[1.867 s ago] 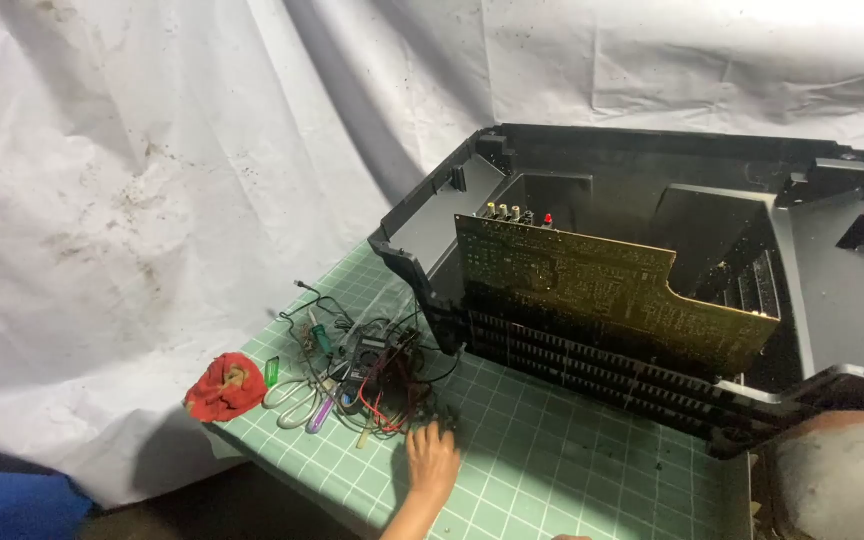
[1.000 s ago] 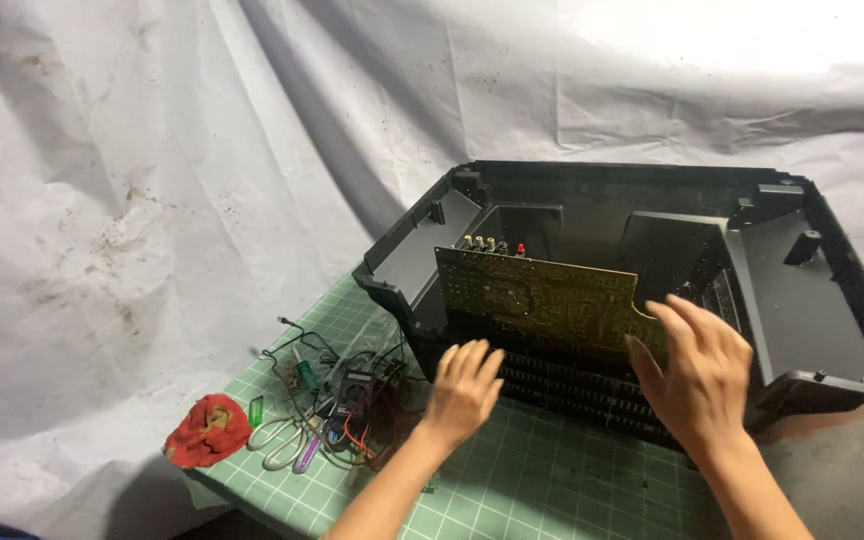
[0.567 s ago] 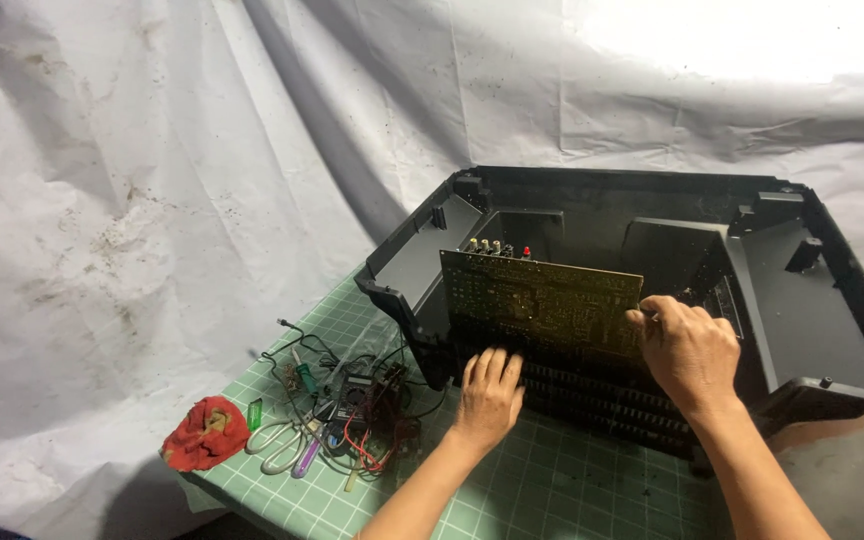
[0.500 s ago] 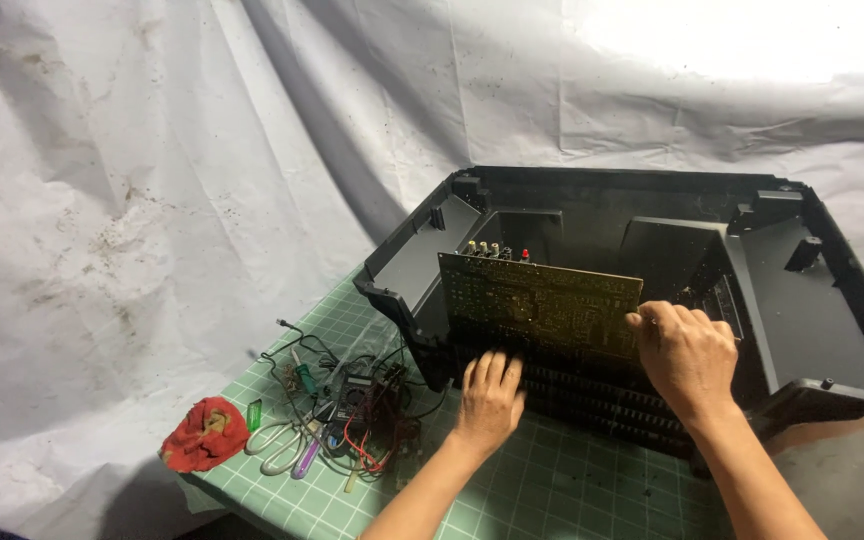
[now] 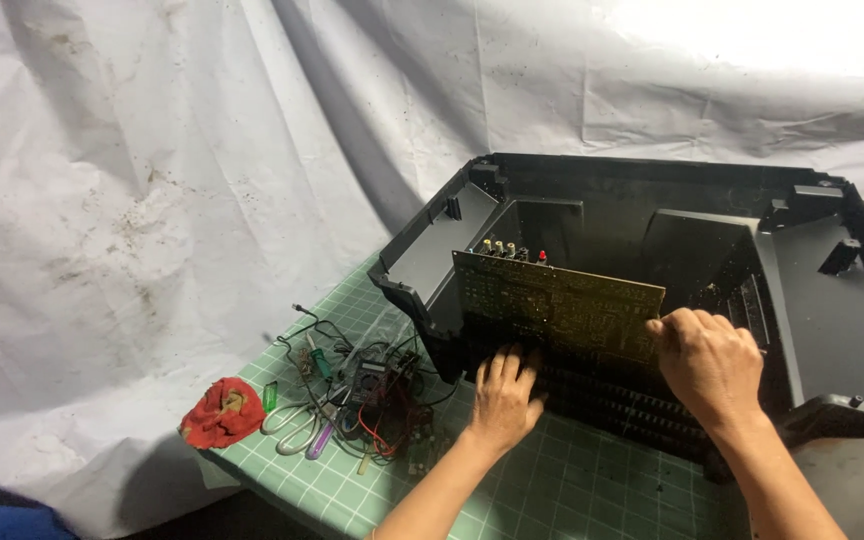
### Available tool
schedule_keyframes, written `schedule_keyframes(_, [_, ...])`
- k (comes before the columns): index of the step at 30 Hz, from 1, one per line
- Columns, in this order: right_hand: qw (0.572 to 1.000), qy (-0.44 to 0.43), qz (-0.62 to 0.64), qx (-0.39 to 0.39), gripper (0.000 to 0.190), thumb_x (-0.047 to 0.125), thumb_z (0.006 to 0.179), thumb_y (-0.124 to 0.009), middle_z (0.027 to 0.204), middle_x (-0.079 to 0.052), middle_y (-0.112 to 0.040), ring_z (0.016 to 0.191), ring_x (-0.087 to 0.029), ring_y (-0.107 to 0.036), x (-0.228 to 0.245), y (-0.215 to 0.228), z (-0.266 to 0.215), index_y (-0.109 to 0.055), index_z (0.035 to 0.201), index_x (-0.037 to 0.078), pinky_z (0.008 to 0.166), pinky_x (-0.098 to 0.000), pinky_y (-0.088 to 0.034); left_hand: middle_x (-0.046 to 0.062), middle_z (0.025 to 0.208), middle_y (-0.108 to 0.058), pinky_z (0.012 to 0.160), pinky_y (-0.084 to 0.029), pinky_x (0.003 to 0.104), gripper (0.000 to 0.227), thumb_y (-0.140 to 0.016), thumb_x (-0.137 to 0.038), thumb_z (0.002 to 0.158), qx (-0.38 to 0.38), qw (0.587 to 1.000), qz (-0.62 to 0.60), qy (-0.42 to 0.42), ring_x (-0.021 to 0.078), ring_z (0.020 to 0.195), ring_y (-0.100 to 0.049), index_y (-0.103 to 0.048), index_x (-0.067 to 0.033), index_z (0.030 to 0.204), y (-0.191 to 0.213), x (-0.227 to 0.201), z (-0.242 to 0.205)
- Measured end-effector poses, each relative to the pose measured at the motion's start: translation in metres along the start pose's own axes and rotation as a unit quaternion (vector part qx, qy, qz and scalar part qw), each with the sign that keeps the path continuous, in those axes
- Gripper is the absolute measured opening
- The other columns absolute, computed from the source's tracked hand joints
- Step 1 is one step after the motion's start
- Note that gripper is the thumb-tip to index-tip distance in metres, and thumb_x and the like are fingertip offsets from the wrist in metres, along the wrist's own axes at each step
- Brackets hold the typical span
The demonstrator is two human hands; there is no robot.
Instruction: Inspecting and repositioning the main circuit board inside a disassembled CRT television.
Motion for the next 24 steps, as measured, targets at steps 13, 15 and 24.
schedule_keyframes(13, [0.995,0.055,0.0,-0.083,0.027,0.045,0.105,-0.062,0.082,0.007,-0.07,0.074,-0.019,-0.067,0.003,0.01,-0.013,-0.069,0.092,0.023,0.063,-0.0356,-0.047,0.019,0.149,-0.046,0.097,-0.046,0.053,0.086,-0.083,-0.021,0.075,0.058,0.998,0.001,-0.014,0.039,0.137,-0.044,-0.046,-0.0104,0.152,0.0,0.0,-0.008])
schedule_keyframes(15, [0.995,0.062,0.008,-0.074,0.023,0.045,0.102,-0.064,0.085,0.005,-0.07,0.077,-0.021,-0.068,0.001,0.006,-0.018,-0.068,0.097,0.023,0.066,-0.0373,-0.047,0.02,0.134,-0.053,0.093,-0.046,0.054,0.067,-0.082,-0.022,0.076,0.071,0.997,-0.007,-0.02,0.0398,0.124,-0.05,-0.055,-0.0069,0.136,-0.005,0.006,-0.009])
schedule_keyframes(24, [0.99,0.099,-0.013,-0.105,0.028,0.048,0.097,-0.065,0.083,0.003,-0.068,0.076,-0.018,-0.067,0.02,0.027,-0.047,-0.067,0.102,0.02,0.065,-0.0348,-0.045,0.014,0.108,-0.072,0.089,-0.052,0.043,0.032,-0.068,-0.023,0.091,-0.013,0.96,-0.243,0.141,0.0298,0.102,-0.067,-0.072,-0.0015,0.115,0.061,0.03,0.004])
Point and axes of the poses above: each hand's wrist, its own z-axis towards the middle knuckle, its own y-axis out of the back of the hand, x = y × z, the point moved 9 cm from there along z, towards the middle knuckle
